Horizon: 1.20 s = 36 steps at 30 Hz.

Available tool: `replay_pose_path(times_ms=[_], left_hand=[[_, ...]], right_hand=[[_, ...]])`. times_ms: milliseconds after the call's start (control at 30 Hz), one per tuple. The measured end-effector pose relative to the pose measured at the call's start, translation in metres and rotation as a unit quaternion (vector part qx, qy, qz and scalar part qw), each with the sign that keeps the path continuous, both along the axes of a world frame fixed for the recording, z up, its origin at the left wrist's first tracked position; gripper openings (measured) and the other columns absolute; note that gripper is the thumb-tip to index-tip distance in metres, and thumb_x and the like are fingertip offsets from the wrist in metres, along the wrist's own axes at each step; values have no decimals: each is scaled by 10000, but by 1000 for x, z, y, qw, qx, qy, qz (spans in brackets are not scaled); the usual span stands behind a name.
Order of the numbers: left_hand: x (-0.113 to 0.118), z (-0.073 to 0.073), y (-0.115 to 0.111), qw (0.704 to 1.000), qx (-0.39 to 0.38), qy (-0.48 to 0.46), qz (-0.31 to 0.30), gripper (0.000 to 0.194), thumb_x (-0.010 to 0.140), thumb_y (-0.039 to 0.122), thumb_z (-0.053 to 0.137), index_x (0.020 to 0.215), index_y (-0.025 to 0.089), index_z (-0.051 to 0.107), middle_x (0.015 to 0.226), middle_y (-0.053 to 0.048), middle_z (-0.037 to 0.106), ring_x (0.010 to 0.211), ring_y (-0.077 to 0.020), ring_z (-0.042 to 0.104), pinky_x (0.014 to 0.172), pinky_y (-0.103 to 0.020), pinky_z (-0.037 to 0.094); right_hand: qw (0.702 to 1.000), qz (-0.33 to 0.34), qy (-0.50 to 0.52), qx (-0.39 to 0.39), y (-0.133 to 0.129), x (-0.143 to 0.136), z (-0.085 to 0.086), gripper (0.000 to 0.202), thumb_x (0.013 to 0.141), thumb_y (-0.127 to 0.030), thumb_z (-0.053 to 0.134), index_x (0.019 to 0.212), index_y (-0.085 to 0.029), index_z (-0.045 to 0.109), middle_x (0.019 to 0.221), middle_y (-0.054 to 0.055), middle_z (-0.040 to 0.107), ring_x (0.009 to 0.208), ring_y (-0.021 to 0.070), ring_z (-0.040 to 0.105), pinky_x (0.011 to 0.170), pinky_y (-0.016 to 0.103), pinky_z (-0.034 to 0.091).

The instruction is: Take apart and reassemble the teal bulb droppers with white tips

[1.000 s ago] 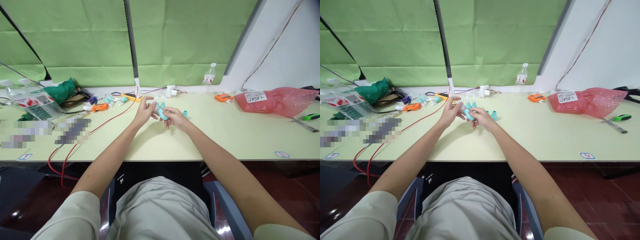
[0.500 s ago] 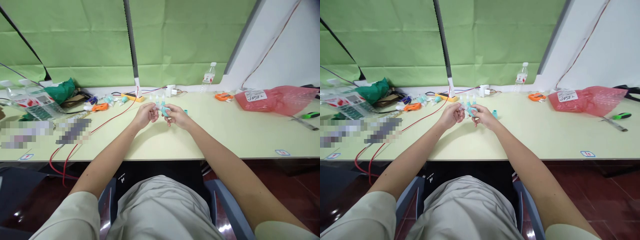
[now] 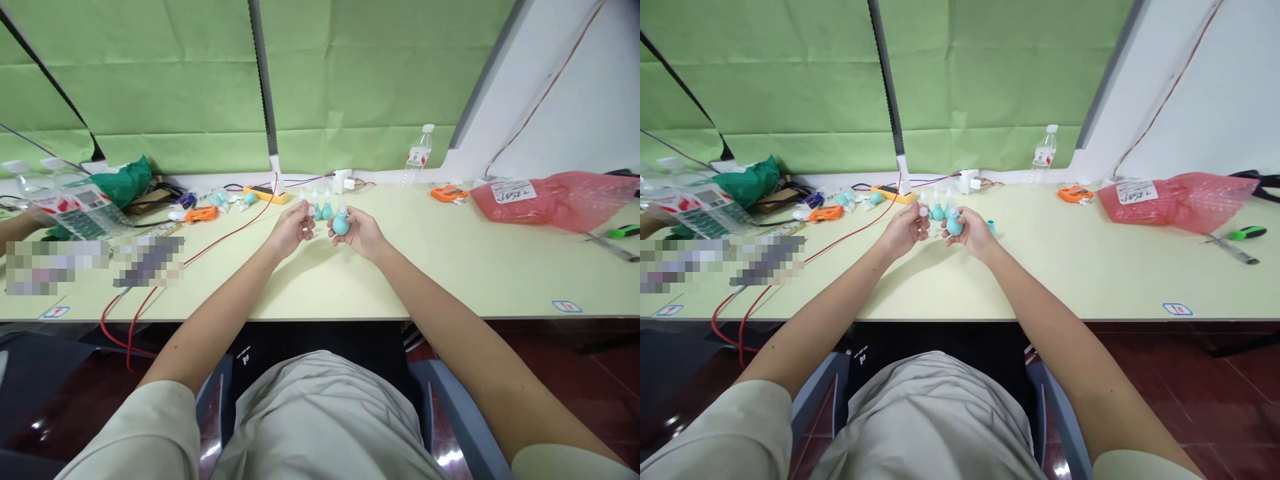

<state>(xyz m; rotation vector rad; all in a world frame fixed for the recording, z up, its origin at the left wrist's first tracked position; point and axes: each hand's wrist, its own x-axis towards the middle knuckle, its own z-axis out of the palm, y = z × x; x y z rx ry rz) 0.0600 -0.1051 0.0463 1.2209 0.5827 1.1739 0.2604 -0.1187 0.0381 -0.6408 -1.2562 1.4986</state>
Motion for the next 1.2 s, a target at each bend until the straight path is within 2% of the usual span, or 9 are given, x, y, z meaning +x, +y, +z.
replay_pose_path(times_ms=[67, 267, 400, 500, 567, 733, 867, 1067, 1200], left_hand=[[2, -2, -1, 1000, 3, 15, -1, 433, 749, 527, 843, 906, 185, 630, 676, 42, 481, 559, -70, 486, 454, -180, 340], [6, -7, -5, 998, 11, 54, -41, 464, 698, 454, 892, 958, 173, 628, 855, -36, 667, 680, -115, 637, 527, -216, 465], [8, -6, -8, 996, 27, 78, -34, 408, 728, 435, 861, 887, 157, 609, 787, -48, 681, 732, -160, 694, 607, -253, 531], [9, -9, -7, 993, 52, 103, -11, 356, 779, 431, 809, 882, 159, 604, 825, -63, 693, 810, -195, 717, 656, -284, 555], [10, -12, -4, 984, 98, 144, 33, 326, 820, 442, 766, 871, 157, 618, 837, -60, 681, 807, -182, 696, 673, -291, 553], [11, -17, -1, 915, 286, 214, 187, 260, 820, 362, 775, 950, 182, 639, 945, -48, 640, 843, -151, 632, 784, -291, 529], [13, -13, -5, 884, 381, 211, 173, 277, 835, 249, 737, 1075, 214, 604, 1114, -71, 591, 966, -170, 642, 881, -321, 529], [13, -10, -9, 881, 384, 221, 167, 226, 862, 231, 694, 1055, 218, 577, 1071, -62, 573, 938, -172, 635, 837, -321, 528], [13, -10, -8, 890, 372, 215, 154, 233, 858, 231, 697, 1048, 214, 565, 1030, -53, 583, 904, -161, 631, 814, -306, 517]], right_hand=[[1000, -14, -13, 24, -3, -3, -2, 285, 692, -308, 695, 878, -232, 494, 811, -4, 600, 701, 165, 596, 566, 320, 585], [982, -79, -100, 143, -5, -14, -10, 511, 645, -345, 860, 1089, -212, 644, 835, -11, 640, 740, 166, 626, 612, 313, 587], [966, -128, -127, 185, -1, -15, -14, 388, 705, -390, 833, 997, -165, 711, 784, -2, 647, 662, 142, 587, 571, 286, 529], [959, -154, -141, 190, 1, -13, -14, 327, 738, -392, 800, 950, -153, 730, 776, 1, 645, 603, 117, 539, 528, 271, 478], [957, -170, -144, 186, 2, -12, -15, 309, 740, -372, 782, 951, -153, 733, 763, 1, 648, 575, 109, 523, 506, 262, 451], [958, -179, -171, 145, 5, -10, -16, 290, 716, -352, 775, 922, -150, 741, 614, -9, 608, 535, 121, 527, 464, 241, 388], [966, -160, -162, 119, 5, -10, -15, 228, 697, -289, 751, 877, -151, 728, 623, -5, 608, 516, 109, 491, 448, 242, 370], [967, -152, -168, 117, 2, -8, -10, 206, 706, -316, 762, 822, -151, 720, 599, -5, 571, 520, 111, 472, 459, 254, 372], [949, -159, -221, 157, 4, -5, -12, 277, 729, -404, 784, 817, -148, 721, 586, -14, 542, 522, 112, 452, 485, 261, 355]])
